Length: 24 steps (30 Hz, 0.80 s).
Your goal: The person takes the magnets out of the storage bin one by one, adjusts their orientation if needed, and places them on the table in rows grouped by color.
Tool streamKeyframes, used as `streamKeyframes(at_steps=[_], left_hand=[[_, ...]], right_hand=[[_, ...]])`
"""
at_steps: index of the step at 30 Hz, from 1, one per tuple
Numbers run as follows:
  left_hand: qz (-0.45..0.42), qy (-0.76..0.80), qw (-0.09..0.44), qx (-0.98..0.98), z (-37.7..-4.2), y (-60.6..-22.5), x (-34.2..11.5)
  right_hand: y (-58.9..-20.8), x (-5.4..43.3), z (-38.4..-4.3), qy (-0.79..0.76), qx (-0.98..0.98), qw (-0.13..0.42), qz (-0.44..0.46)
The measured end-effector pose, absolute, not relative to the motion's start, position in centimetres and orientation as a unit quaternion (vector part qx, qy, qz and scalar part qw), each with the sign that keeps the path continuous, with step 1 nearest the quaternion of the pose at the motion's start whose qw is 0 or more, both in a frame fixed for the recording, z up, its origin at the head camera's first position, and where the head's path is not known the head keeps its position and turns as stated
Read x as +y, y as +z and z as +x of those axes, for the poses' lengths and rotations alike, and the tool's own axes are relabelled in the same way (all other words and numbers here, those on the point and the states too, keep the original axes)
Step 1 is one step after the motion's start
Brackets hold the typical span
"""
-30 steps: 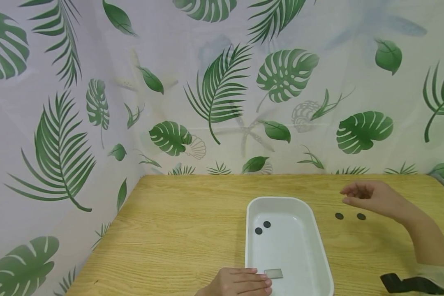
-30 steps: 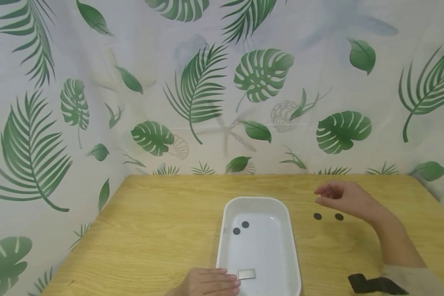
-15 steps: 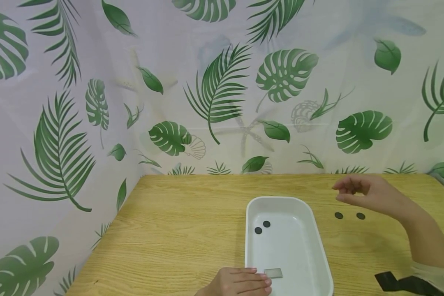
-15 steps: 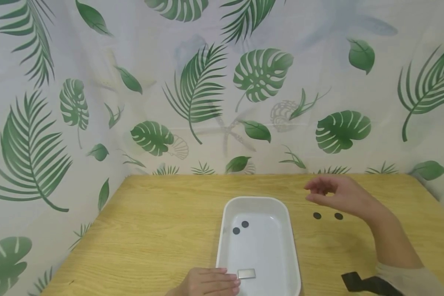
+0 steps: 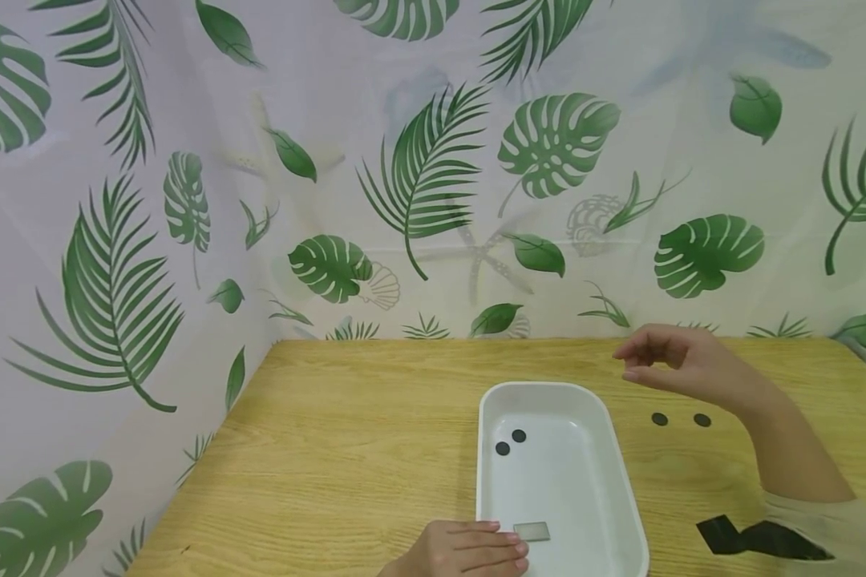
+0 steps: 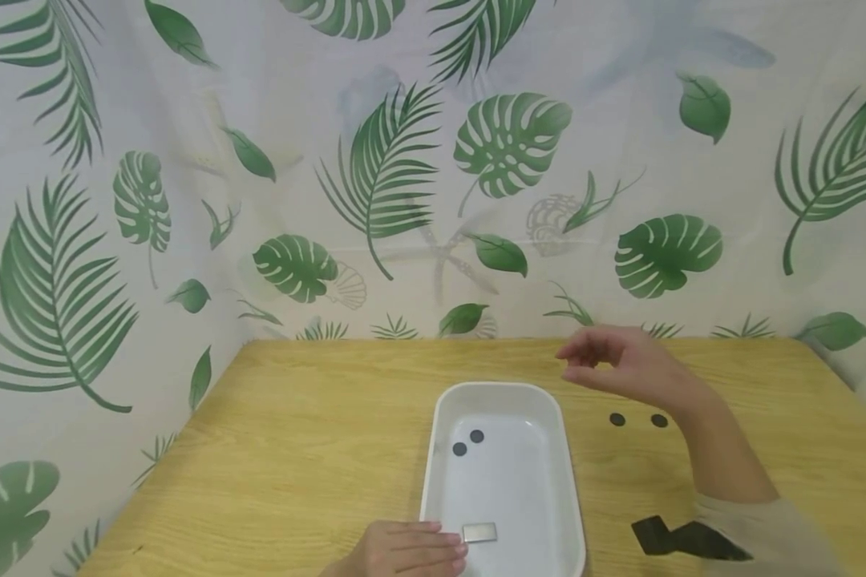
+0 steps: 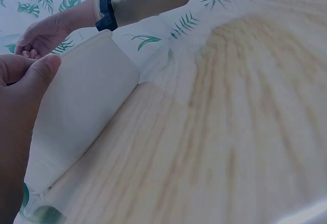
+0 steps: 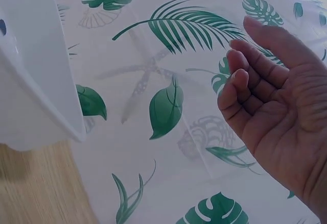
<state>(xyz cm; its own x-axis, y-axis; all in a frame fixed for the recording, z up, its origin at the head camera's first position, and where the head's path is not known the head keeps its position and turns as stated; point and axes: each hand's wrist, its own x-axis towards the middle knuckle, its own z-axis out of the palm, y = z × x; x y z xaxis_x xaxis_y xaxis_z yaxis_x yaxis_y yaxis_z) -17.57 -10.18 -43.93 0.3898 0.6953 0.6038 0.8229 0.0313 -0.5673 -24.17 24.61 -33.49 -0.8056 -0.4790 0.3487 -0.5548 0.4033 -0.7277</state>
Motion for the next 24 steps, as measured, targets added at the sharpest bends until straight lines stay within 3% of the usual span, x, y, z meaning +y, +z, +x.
streamKeyframes(at_steps=[10,24], left_hand=[[-0.693,-0.079,0.452,-0.556,-17.6,-44.8,-10.1],[-0.689,-0.083,0.449,-0.563,-17.7,-45.3,-10.0]], right_hand=[[-32.6,21.9,-24.9,0.455,-0.796,0.066,0.393],[-32.7,19.4,-25.7,0.477,-0.759,0.050,0.441]])
